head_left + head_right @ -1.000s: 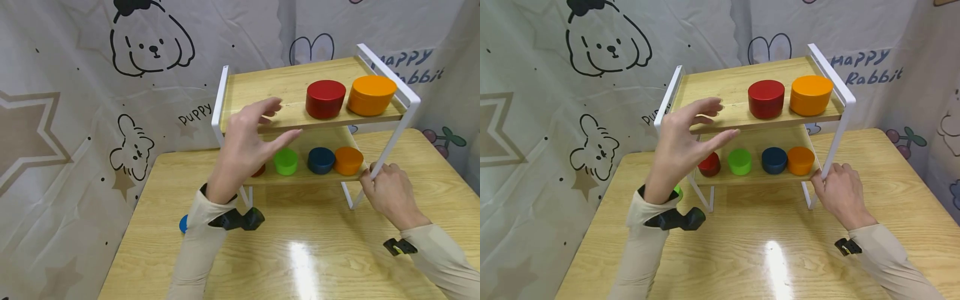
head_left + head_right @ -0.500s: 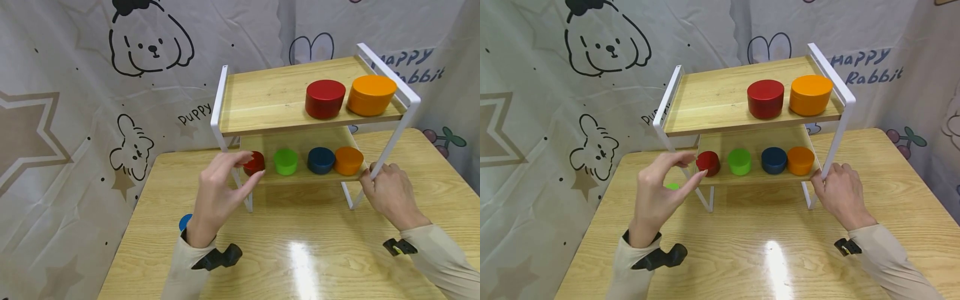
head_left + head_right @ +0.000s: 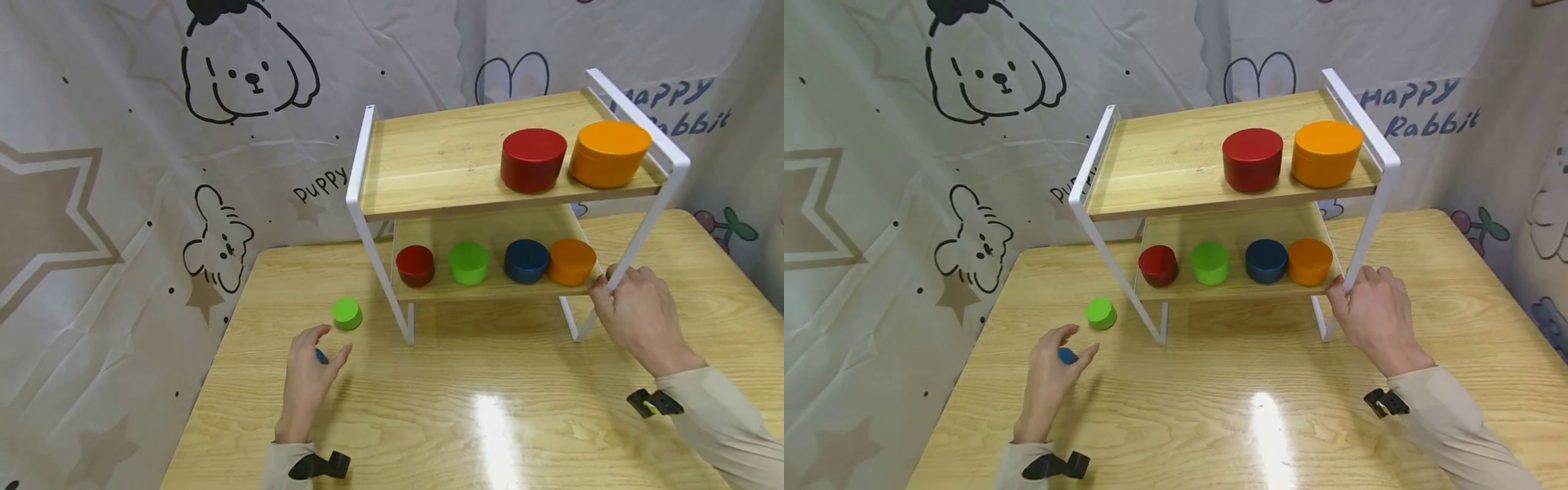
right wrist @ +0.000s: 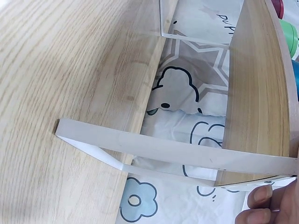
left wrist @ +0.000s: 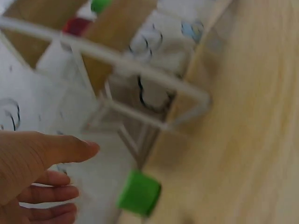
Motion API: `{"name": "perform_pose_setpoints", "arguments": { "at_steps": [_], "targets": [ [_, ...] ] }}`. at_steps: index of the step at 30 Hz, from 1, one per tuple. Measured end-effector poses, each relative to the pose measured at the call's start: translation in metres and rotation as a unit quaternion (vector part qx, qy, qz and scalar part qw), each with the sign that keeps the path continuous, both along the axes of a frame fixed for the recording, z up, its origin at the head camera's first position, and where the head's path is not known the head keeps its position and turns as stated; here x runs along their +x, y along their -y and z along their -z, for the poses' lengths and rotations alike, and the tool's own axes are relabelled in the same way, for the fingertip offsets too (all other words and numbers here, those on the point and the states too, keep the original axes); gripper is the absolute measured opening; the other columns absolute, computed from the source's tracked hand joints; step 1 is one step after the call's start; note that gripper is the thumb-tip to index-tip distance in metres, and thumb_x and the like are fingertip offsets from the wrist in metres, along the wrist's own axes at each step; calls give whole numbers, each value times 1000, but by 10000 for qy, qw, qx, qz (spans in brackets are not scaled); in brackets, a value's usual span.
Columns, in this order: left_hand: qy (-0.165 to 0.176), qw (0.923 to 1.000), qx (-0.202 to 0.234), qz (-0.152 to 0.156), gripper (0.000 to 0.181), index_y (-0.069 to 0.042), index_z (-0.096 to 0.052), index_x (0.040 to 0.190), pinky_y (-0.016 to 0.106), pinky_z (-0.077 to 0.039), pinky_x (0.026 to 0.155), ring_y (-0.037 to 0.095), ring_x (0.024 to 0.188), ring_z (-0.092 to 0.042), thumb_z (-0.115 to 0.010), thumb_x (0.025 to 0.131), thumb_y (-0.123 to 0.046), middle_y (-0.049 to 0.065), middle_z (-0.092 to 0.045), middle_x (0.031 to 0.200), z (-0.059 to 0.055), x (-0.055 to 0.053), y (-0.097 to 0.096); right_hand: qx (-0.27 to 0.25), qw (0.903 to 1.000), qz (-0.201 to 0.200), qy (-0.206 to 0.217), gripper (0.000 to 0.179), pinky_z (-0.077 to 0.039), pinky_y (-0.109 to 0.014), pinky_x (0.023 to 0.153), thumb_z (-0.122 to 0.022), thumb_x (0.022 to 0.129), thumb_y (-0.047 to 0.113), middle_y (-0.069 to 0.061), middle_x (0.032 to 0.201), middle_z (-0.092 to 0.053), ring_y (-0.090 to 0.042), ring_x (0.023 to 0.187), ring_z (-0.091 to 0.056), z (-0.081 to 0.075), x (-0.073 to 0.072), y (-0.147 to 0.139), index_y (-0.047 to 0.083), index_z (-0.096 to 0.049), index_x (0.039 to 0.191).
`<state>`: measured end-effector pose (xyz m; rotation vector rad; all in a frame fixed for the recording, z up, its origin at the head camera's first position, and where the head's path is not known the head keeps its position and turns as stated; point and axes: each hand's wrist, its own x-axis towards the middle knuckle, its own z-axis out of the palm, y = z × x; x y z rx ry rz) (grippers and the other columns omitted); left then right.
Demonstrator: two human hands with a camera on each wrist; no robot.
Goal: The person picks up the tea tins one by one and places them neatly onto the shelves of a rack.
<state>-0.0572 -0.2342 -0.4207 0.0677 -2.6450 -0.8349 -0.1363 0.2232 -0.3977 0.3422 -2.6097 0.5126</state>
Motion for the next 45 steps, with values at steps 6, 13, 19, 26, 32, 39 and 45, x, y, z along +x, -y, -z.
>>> {"name": "perform_pose_setpoints", "arguments": {
  "at_steps": [6, 13, 19, 26, 32, 39, 45],
  "targets": [
    [321, 9984, -142, -436, 52, 8, -60, 116, 52, -45, 94, 41, 114, -53, -81, 77, -19, 25, -61, 117, 22, 5, 21, -19, 10000, -1, -17, 37, -26, -33, 50, -40, 97, 18, -3, 54, -39, -25, 52, -36, 0, 1, 0, 11, -44, 60],
    [361, 9969, -60, -701, 53, 9, -60, 116, 52, -46, 91, 41, 115, -52, -81, 76, -19, 27, -59, 118, 33, 7, 27, 3, 10000, 12, -64, 37, -25, -33, 50, -40, 96, 18, -2, 54, -38, -25, 51, -35, 1, 1, 0, 11, -43, 60],
    [498, 9951, -8, -858, 53, 9, -58, 117, 56, -49, 86, 43, 113, -53, -80, 77, -17, 28, -57, 119, 40, 9, 31, 19, 9999, 82, 99, 37, -25, -33, 50, -40, 96, 18, -3, 55, -39, -25, 52, -36, 0, 2, 0, 10, -44, 61],
    [556, 9949, 155, -822, 55, 10, -57, 119, 58, -48, 87, 46, 109, -56, -81, 76, -14, 30, -58, 117, 49, 11, 37, -32, 10000, 21, 61, 38, -24, -32, 49, -40, 97, 18, -3, 55, -38, -25, 52, -35, 0, 3, 0, 11, -43, 60],
    [643, 9937, 345, -856, 58, 10, -55, 122, 58, -47, 89, 47, 110, -57, -81, 75, -12, 31, -57, 118, 55, 10, 38, -74, 9999, 36, 76, 39, -25, -32, 50, -39, 97, 19, -3, 55, -39, -25, 52, -35, 0, 3, 1, 11, -43, 59],
    [652, 9929, 494, -863, 63, 11, -52, 125, 58, -46, 90, 48, 111, -56, -82, 74, -11, 32, -57, 119, 61, 8, 40, -98, 9999, -7, 75, 37, -25, -32, 51, -40, 97, 17, -3, 55, -41, -24, 53, -36, -1, 3, 0, 11, -45, 60],
    [945, 9882, 615, -1037, 70, 10, -46, 131, 58, -46, 91, 49, 114, -55, -81, 75, -14, 34, -54, 124, 59, 8, 38, -106, 9999, -2, 101, 38, -26, -32, 52, -40, 97, 18, -2, 55, -39, -25, 53, -37, -2, 2, 1, 11, -45, 60]
  ]
}}
